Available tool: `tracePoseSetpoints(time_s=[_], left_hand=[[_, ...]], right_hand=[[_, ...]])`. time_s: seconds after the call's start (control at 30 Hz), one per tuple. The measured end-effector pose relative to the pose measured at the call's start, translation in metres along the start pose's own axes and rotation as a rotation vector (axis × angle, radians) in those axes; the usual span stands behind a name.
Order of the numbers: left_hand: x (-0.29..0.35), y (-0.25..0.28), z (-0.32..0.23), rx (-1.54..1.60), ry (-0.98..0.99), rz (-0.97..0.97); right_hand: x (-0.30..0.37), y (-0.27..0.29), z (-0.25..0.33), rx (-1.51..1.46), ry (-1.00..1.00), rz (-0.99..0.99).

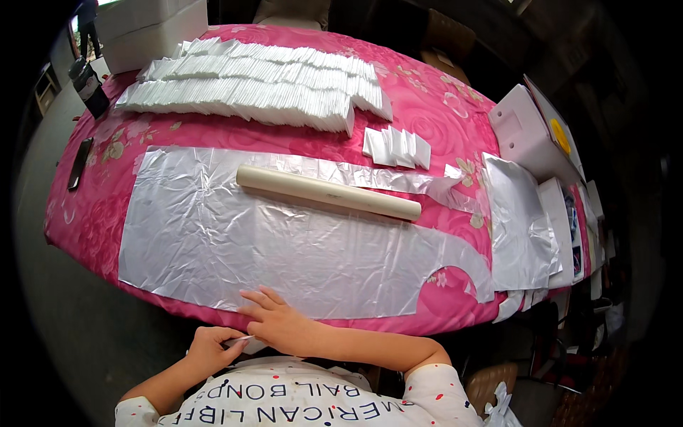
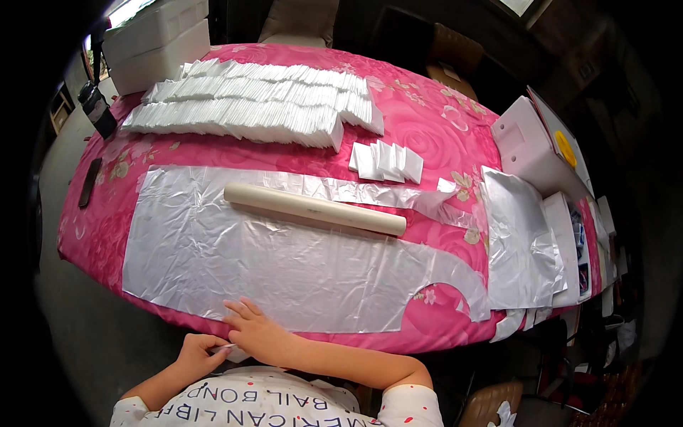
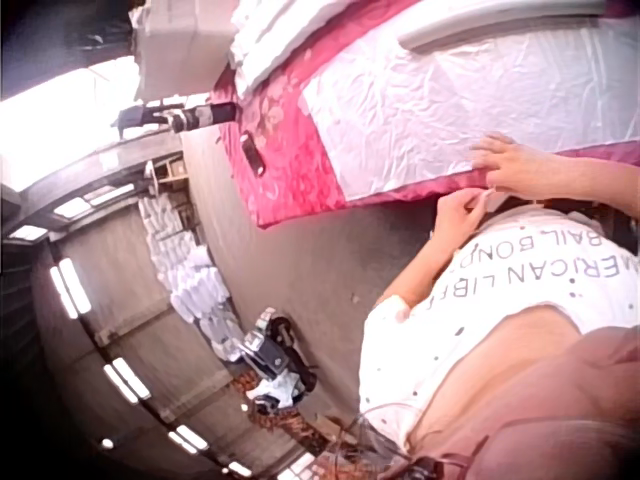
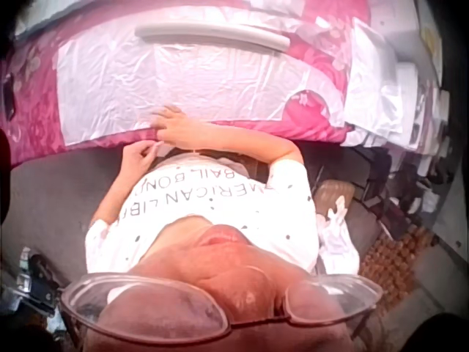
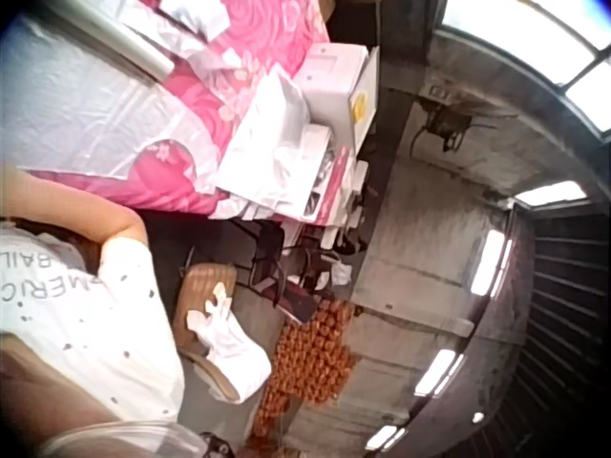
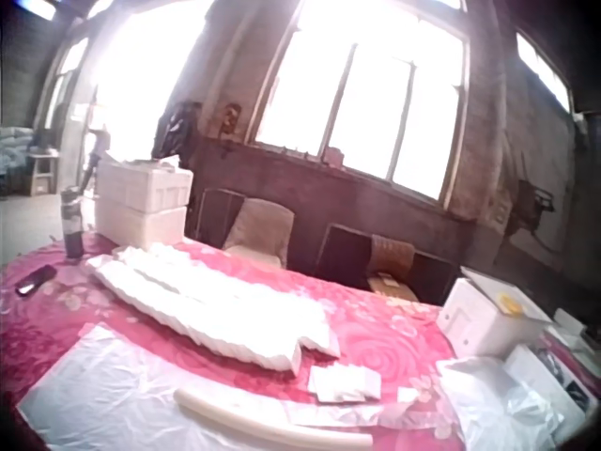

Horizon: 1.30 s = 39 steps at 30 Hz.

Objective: The person wraps small white rectangular items in clear plastic film using a cylindrical rolling tool. They unroll the film, place an item, fold the film around it, and roll to seal, repeating the process on a pink floral table.

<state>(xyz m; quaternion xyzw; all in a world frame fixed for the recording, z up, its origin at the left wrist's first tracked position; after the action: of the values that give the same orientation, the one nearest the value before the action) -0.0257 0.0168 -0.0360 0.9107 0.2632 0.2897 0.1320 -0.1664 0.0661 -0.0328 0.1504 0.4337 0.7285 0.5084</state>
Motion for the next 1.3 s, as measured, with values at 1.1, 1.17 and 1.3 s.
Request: tracePoseSetpoints(time_s=[1.1,1.17,1.3], left_hand=[[-0.027,-0.006,-0.034,0.045,-0.250,-0.093],[-0.028,-0.007,-0.031,0.022,-0.276,-0.103],[-0.028,-0.008,-0.033,0.043,-0.266,-0.110]], right_hand=[[0.178,0.279,-0.237,0.405,-0.981,-0.150],[0.183,0.285,-0.238,0.225,-1.128,-0.183],[0.203,0.308,-0.256,0.416,-1.129,-0.009]])
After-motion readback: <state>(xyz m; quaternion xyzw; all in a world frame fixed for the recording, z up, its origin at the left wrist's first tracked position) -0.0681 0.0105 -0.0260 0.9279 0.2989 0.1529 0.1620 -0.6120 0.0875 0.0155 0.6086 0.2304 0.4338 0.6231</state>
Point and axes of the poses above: each hand's wrist, its own x-axis away from the middle knuckle, its own y-axis out of the back of the hand, z = x × y, the point moved 5 cm from there along -x, towards the middle knuckle
